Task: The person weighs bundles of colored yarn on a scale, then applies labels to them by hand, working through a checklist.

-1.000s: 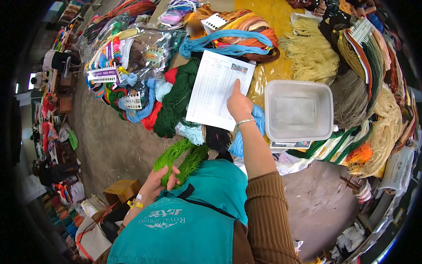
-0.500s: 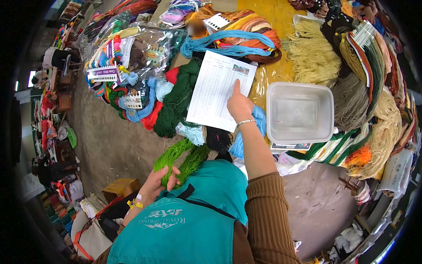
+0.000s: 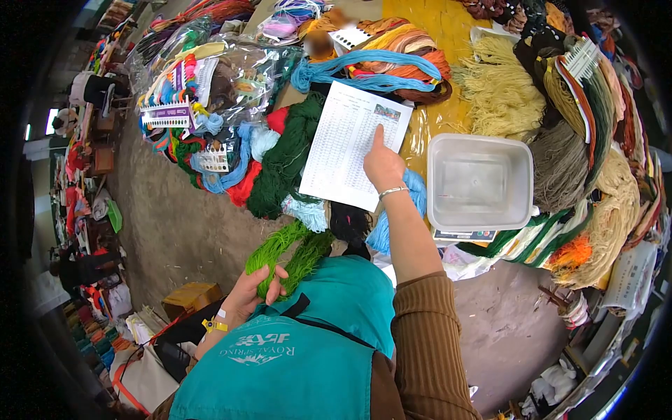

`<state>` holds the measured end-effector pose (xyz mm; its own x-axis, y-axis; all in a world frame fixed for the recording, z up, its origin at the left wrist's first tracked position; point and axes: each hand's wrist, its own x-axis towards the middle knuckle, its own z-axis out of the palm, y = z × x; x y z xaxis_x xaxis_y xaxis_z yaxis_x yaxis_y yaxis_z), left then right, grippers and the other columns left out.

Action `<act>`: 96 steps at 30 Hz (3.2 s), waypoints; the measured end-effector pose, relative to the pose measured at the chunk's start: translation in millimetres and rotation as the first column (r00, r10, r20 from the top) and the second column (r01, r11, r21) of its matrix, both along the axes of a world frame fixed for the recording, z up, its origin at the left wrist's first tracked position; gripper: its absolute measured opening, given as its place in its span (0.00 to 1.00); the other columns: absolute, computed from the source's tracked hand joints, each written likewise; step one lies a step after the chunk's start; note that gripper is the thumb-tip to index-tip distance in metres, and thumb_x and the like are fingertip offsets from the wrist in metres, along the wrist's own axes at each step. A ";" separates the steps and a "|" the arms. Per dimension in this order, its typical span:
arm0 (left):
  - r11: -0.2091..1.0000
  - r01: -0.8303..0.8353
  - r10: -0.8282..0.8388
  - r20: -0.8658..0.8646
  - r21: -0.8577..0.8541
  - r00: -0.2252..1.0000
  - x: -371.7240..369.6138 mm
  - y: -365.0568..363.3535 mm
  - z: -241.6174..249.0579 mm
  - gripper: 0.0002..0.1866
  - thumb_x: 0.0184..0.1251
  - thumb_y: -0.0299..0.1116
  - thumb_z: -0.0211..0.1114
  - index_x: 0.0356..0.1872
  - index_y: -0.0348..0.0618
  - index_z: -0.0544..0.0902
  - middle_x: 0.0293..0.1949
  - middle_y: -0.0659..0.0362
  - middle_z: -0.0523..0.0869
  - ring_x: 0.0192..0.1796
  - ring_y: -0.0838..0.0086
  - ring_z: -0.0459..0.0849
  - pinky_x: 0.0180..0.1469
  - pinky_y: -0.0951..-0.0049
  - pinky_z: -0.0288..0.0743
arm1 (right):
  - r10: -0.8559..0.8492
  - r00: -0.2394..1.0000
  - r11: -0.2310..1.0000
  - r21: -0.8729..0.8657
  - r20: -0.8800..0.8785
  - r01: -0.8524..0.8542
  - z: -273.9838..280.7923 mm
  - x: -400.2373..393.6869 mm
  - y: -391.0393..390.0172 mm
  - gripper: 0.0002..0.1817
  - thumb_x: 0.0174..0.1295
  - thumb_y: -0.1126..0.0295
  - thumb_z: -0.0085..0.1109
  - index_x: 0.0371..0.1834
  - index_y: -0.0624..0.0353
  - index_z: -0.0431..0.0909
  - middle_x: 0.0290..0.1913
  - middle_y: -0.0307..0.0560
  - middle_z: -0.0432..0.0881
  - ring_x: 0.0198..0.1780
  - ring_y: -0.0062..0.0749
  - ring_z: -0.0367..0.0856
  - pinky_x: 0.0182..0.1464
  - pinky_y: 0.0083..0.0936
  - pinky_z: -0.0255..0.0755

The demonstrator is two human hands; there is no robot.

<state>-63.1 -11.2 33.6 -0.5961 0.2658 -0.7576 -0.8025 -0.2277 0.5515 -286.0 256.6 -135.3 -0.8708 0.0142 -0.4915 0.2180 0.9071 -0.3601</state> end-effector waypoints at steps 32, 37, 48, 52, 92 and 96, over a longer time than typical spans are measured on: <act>0.978 -0.158 0.186 -0.221 0.138 0.957 22.2 -13.5 -19.3 0.31 0.74 0.52 0.57 0.66 0.37 0.72 0.68 0.51 0.72 0.70 0.65 0.70 0.67 0.60 0.69 | 0.015 0.998 0.636 -0.769 -0.063 -0.058 43.0 203.6 -87.1 0.10 0.60 0.66 0.59 0.42 0.58 0.82 0.36 0.51 0.85 0.39 0.46 0.85 0.41 0.35 0.78; 0.967 -0.220 0.250 -0.335 0.125 0.909 22.5 -5.0 -22.9 0.34 0.74 0.53 0.56 0.70 0.38 0.68 0.75 0.54 0.61 0.75 0.65 0.61 0.72 0.59 0.61 | 0.002 0.999 0.237 -0.971 -0.037 -0.037 127.5 211.4 -97.3 0.17 0.59 0.68 0.66 0.48 0.63 0.78 0.46 0.51 0.82 0.47 0.38 0.83 0.50 0.31 0.75; 0.943 -0.213 0.289 -0.312 0.256 0.905 27.5 7.0 -11.4 0.31 0.71 0.43 0.63 0.69 0.37 0.68 0.70 0.51 0.69 0.71 0.64 0.69 0.72 0.60 0.61 | -0.024 0.982 0.333 -0.924 0.190 0.187 135.7 222.5 -97.7 0.06 0.61 0.74 0.62 0.39 0.63 0.78 0.27 0.42 0.77 0.28 0.23 0.75 0.32 0.22 0.70; 0.948 -0.312 0.318 -0.274 0.066 0.908 34.4 9.8 -15.8 0.27 0.63 0.27 0.68 0.64 0.36 0.73 0.60 0.54 0.80 0.62 0.68 0.77 0.66 0.63 0.69 | -0.094 0.985 0.446 -0.891 -0.146 -0.090 138.8 223.0 -98.4 0.07 0.56 0.75 0.64 0.36 0.62 0.77 0.32 0.47 0.79 0.31 0.36 0.79 0.36 0.29 0.73; 0.376 -0.890 0.917 0.035 0.257 0.398 29.6 -333.8 -69.6 0.21 0.80 0.45 0.48 0.24 0.50 0.70 0.14 0.71 0.60 0.13 0.83 0.53 0.21 0.82 0.55 | -0.816 -0.373 -0.530 -0.829 0.442 0.178 109.2 402.5 293.6 0.19 0.70 0.68 0.43 0.16 0.49 0.62 0.12 0.29 0.50 0.12 0.18 0.45 0.15 0.19 0.41; 0.289 -0.957 0.889 -0.361 -0.040 0.283 22.4 -414.2 -73.0 0.18 0.79 0.42 0.51 0.25 0.50 0.69 0.14 0.70 0.59 0.14 0.83 0.53 0.22 0.79 0.58 | -0.733 -0.151 0.238 -0.458 -0.663 0.856 122.8 471.4 399.8 0.17 0.70 0.66 0.43 0.26 0.58 0.78 0.19 0.45 0.74 0.21 0.33 0.72 0.22 0.29 0.65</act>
<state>-40.6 -425.5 -39.4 -0.4752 -0.7230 -0.5015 0.0284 -0.5822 0.8125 185.4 656.4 -12.5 -0.0990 0.9548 0.2804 0.5660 0.2858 -0.7733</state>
